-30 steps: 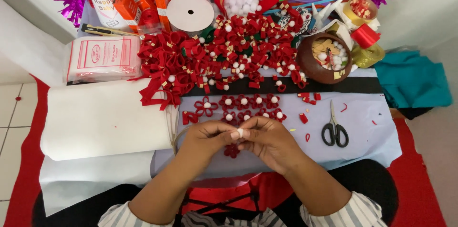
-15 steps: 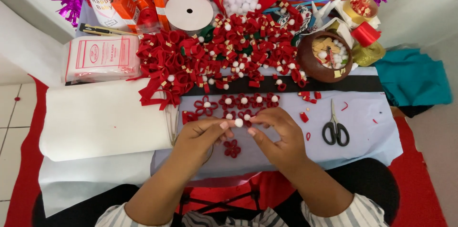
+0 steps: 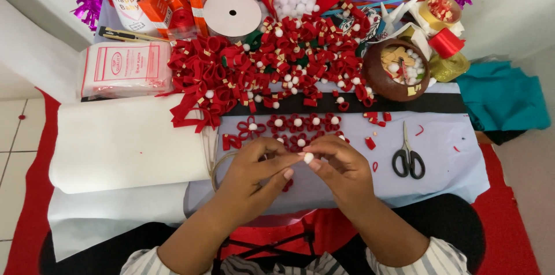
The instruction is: The person is making small red fabric flowers by assembling individual petals and centers, using scissors to cut materials and arranging the finished products on a white cloth.
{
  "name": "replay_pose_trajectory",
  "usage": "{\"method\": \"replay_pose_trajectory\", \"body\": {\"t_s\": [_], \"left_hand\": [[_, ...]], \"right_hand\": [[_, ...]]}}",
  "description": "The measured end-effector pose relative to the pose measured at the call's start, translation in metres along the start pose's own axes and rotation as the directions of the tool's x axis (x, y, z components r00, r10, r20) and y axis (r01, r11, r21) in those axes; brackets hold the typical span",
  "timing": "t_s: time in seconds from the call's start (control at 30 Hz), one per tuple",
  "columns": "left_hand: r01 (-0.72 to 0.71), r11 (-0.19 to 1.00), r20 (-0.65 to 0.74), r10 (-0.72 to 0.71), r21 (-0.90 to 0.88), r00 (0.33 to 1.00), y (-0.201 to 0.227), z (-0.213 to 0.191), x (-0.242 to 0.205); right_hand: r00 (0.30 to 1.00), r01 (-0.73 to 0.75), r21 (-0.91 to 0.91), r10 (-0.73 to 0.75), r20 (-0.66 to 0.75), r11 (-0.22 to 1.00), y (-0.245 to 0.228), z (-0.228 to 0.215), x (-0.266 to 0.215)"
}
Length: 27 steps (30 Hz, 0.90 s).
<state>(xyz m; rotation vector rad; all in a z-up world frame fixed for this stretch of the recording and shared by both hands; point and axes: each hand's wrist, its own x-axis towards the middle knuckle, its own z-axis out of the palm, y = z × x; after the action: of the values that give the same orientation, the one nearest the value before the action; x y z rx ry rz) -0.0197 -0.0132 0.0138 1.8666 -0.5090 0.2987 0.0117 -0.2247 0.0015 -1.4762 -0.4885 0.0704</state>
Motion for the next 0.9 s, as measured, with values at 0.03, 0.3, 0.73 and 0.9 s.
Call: {"method": "replay_pose_trajectory", "body": {"t_s": [0.03,0.3,0.73,0.9], "left_hand": [[0.0,1.0,0.0,0.0,0.0,1.0,0.0,0.0,0.0],[-0.054,0.993,-0.016,0.056,0.101,0.998,0.003,0.003,0.002],[0.012,1.0,-0.003,-0.012,-0.017,1.0,0.015,0.009,0.005],[0.082,0.995,-0.005,-0.082,-0.055,0.997,0.02,0.009,0.004]], "right_hand": [[1.0,0.0,0.0,0.0,0.0,1.0,0.0,0.001,0.0],[0.987,0.109,-0.2,-0.13,-0.09,0.974,-0.004,0.005,0.0],[0.949,0.231,-0.545,-0.309,-0.055,0.806,-0.006,0.009,0.007],[0.91,0.328,-0.65,-0.414,0.023,0.686,-0.009,0.009,0.01]]}}
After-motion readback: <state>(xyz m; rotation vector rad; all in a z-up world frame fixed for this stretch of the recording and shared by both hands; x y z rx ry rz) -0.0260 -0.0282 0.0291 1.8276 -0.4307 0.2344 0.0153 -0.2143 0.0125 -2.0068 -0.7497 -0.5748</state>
